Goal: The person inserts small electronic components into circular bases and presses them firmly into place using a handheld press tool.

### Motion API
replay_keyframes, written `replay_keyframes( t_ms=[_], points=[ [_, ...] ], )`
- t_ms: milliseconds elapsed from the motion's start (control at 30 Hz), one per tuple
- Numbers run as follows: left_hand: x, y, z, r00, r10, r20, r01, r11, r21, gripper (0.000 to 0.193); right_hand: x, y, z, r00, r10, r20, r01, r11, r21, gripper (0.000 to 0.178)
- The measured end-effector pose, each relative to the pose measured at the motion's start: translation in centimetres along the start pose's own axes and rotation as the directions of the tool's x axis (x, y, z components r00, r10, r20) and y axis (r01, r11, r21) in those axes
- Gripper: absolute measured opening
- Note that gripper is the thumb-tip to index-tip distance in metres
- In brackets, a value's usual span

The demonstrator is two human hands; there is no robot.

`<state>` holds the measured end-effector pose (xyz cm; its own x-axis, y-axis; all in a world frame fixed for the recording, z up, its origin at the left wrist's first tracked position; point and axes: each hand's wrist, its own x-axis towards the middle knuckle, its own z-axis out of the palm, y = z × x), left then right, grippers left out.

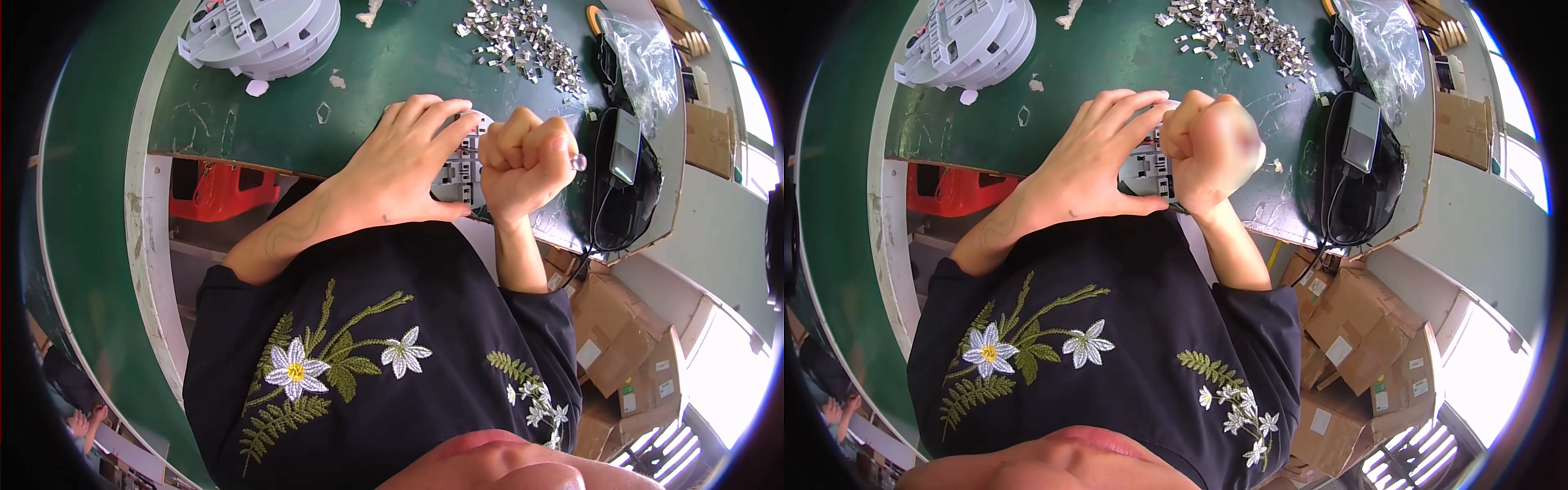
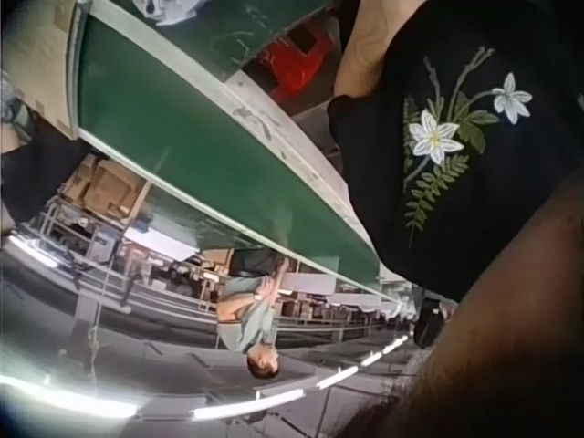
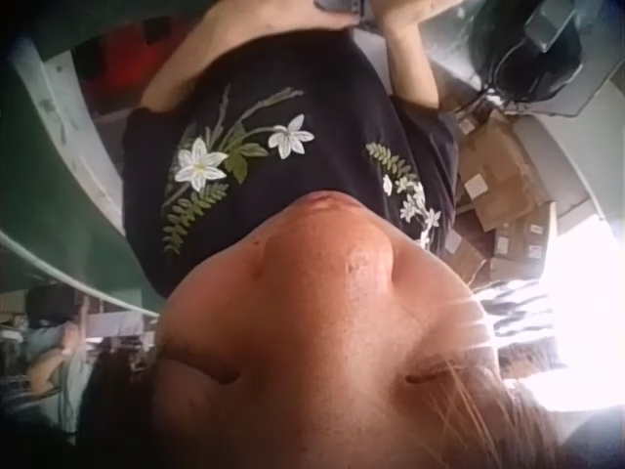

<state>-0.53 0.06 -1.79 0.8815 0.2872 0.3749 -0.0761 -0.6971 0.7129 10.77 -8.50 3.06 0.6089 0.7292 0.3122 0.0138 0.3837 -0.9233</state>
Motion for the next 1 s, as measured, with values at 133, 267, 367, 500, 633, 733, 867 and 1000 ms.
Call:
replay_keyframes(
  t_ms=[133, 267, 367, 500, 633, 733, 867, 1000],
  points=[
    [0.2, 0.5, 0.5, 0.998, 0.017, -0.056, -0.015, 0.999, 0.030, 0.077, 0.7, -1.0, -1.8, 0.998, -0.062, 0.024, 0.058, 0.990, 0.129, 0.039],
    [1.2, 0.5, 1.6, 0.991, 0.049, -0.126, -0.049, 0.999, -0.001, 0.055, 2.6, -4.3, -4.5, 0.965, -0.088, -0.246, 0.047, 0.985, -0.167, 0.028],
    [1.5, 0.4, 1.8, 0.982, 0.071, -0.176, -0.079, 0.996, -0.039, 0.038, 5.0, -3.8, -5.8, 0.985, 0.003, -0.171, -0.127, 0.687, -0.716, 0.017],
    [2.1, 0.7, 1.4, 0.992, 0.015, -0.122, -0.037, 0.983, -0.180, 0.011, 6.7, -0.1, -7.9, 0.984, 0.170, -0.055, -0.124, 0.421, -0.899, 0.019],
    [2.0, 0.7, 1.1, 0.993, 0.021, -0.120, -0.050, 0.969, -0.243, 0.008, 7.4, 2.3, -8.9, 0.988, 0.141, 0.059, 0.014, 0.300, -0.954, 0.020],
    [1.8, 0.7, 0.8, 0.993, 0.017, -0.113, -0.045, 0.965, -0.257, 0.007, 6.9, 1.6, -8.5, 0.980, 0.186, 0.068, 0.012, 0.290, -0.957, 0.018],
    [1.7, 0.7, 0.6, 0.995, 0.006, -0.104, -0.031, 0.970, -0.242, 0.005, 5.2, -1.8, -7.3, 0.942, 0.336, -0.008, -0.136, 0.359, -0.923, 0.012],
    [1.7, 0.5, 0.5, 0.995, 0.017, -0.097, -0.037, 0.977, -0.211, 0.006, 3.1, -3.4, -6.2, 0.902, 0.432, -0.016, -0.334, 0.672, -0.661, 0.010]
  ],
)
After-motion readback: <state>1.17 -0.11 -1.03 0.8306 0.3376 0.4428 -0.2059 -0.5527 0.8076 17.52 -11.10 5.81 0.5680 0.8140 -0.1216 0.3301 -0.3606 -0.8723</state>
